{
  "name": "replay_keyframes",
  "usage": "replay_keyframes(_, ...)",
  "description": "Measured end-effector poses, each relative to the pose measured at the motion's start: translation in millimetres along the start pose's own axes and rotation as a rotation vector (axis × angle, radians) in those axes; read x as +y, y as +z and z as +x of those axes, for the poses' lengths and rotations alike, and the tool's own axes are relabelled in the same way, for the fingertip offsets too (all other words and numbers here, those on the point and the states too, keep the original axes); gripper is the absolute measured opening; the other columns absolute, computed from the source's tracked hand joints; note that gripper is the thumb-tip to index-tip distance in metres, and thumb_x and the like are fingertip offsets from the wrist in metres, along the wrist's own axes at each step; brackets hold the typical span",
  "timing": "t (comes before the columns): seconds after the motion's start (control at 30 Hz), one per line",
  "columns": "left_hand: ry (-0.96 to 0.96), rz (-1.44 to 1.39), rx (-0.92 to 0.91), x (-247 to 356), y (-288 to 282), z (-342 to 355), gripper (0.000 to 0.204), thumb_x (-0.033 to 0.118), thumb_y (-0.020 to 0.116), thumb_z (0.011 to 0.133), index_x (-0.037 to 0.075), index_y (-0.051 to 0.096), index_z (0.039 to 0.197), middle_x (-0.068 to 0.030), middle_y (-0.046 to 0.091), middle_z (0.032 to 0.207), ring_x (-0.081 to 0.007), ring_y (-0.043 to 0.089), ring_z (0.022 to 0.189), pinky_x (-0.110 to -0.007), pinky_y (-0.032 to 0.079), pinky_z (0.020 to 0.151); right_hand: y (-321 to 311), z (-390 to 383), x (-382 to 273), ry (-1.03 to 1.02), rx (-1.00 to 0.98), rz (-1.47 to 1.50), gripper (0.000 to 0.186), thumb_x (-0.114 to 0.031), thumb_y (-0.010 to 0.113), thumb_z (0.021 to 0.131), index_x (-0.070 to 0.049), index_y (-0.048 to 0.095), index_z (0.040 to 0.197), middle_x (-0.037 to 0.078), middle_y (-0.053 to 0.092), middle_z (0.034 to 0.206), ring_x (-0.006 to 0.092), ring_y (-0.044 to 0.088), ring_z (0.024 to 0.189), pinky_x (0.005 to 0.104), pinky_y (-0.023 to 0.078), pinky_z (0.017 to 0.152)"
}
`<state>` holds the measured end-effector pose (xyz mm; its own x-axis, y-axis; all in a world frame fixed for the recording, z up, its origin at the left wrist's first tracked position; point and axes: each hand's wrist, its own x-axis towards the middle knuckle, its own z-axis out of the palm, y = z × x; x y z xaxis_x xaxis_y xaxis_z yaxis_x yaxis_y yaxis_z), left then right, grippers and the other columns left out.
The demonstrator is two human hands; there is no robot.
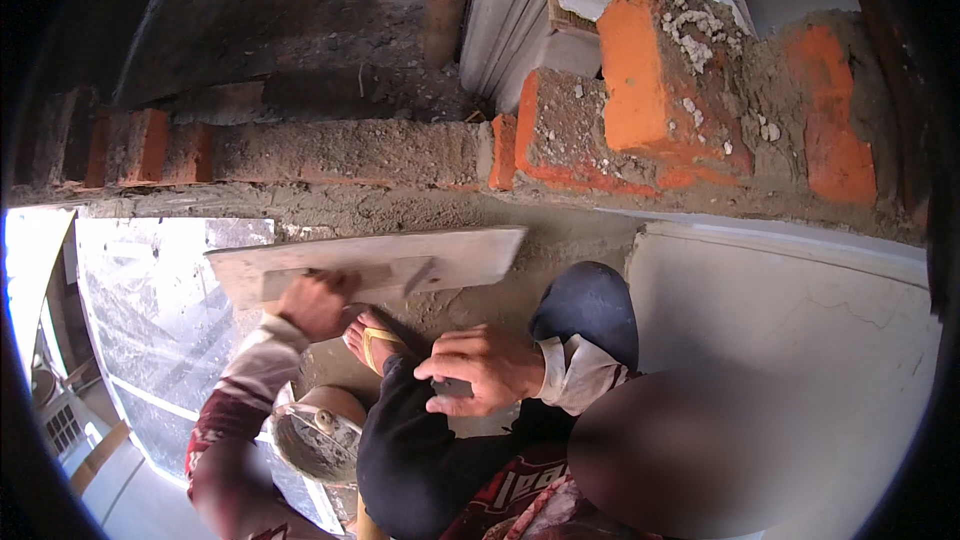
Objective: The person scoops cement from a bucket with a trowel and applies it to a brick wall, smoothing the surface with a wooden float. The person repeatedly applies and smooths the cement along the wall near a window.
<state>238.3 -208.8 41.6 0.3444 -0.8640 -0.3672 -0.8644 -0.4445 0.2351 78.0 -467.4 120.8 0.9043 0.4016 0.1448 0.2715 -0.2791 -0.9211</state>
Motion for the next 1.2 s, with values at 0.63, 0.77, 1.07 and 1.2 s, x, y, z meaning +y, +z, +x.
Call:
replay_keyframes(0.63,-0.008,-0.025,0.239,62,94,116,0.038,0.034,0.064,0.086,0.008,0.057,0.113,-0.0116,0.065,0.098,-0.0295,0.067,0.088,-0.042,0.054,0.075,-4,-12,5,0.027,0.012,-0.126,0.037,-0.028,0.077,0.08,-0.003,0.064,0.105,0.01,0.062,0.088,0.0279,0.064,0.077,0.0383,0.054,0.069)
replay_keyframes(0.77,-0.061,-0.082,0.277,25,89,82,0.052,0.039,0.071,0.082,0.009,0.056,0.121,-0.0131,0.064,0.099,-0.0315,0.066,0.092,-0.043,0.053,0.077,-5,-11,8,0.051,-0.014,-0.109,0.038,-0.033,0.073,0.082,-0.005,0.062,0.104,0.012,0.059,0.086,0.0313,0.064,0.08,0.0414,0.052,0.071)
replay_keyframes(1.07,-0.152,-0.103,0.195,-65,23,-20,0.051,0.042,0.067,0.086,0.004,0.061,0.119,-0.0154,0.066,0.099,-0.0334,0.066,0.09,-0.044,0.053,0.075,-7,-10,10,0.069,-0.062,-0.142,0.038,-0.032,0.076,0.082,-0.004,0.064,0.105,0.01,0.063,0.09,0.0291,0.065,0.081,0.0391,0.053,0.073)
replay_keyframes(1.2,-0.103,-0.106,0.21,-48,17,-37,0.054,0.041,0.071,0.083,0.001,0.063,0.118,-0.0194,0.068,0.102,-0.0353,0.067,0.088,-0.044,0.055,0.077,-5,-5,11,0.076,-0.048,-0.121,0.039,-0.034,0.074,0.081,-0.005,0.062,0.106,0.012,0.06,0.087,0.0313,0.064,0.082,0.0421,0.052,0.073)
